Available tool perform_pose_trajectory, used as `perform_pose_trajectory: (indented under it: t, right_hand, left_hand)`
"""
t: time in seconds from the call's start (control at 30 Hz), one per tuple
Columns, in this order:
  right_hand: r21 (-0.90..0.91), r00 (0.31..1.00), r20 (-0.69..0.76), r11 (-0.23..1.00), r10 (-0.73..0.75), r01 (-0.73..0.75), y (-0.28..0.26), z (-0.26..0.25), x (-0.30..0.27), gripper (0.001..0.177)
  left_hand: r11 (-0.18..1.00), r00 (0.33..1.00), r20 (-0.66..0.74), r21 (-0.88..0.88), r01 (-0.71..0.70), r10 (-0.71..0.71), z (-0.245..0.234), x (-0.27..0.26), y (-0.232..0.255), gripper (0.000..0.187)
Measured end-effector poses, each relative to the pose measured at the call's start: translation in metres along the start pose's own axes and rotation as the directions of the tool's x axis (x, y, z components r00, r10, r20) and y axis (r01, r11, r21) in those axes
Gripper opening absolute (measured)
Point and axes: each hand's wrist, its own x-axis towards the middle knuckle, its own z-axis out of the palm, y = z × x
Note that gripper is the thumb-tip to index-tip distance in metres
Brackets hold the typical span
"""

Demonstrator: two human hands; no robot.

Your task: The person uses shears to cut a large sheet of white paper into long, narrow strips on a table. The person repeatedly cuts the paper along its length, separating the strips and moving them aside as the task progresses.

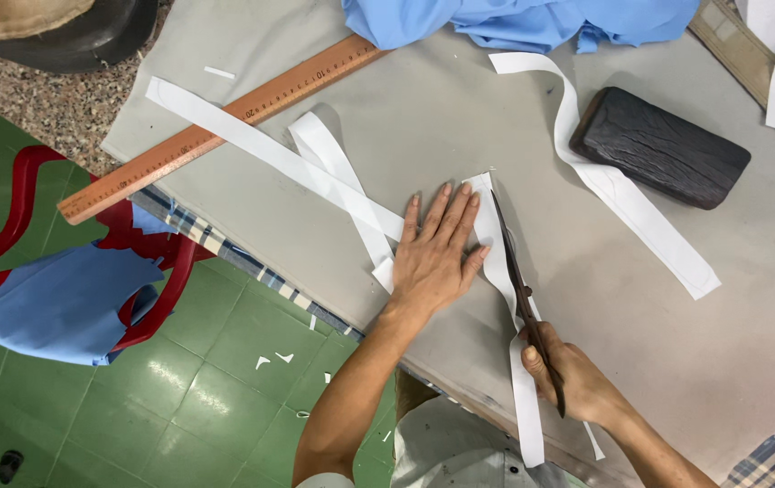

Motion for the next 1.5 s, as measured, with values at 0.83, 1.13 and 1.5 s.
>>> perform_pose_trajectory:
  t: [0.83, 1.13, 1.5]
  right_hand:
    - [-0.082, 0.998, -0.02, 0.995, -0.061, 0.059, -0.012, -0.01, 0.004, 0.048]
    - [-0.118, 1.0, -0.019, 0.993, -0.014, 0.012, -0.007, -0.012, 0.006, 0.048]
    - [-0.179, 0.999, -0.027, 0.984, -0.027, 0.021, -0.005, -0.022, 0.002, 0.044]
  left_hand:
    - [0.998, 0.999, -0.033, -0.059, -0.008, 0.006, 0.0, 0.001, -0.004, 0.068]
    - [0.998, 1.0, -0.024, -0.069, -0.007, 0.006, 0.0, 0.002, -0.005, 0.068]
    - [0.997, 0.998, -0.068, -0.074, -0.021, 0.016, -0.001, 0.002, -0.005, 0.067]
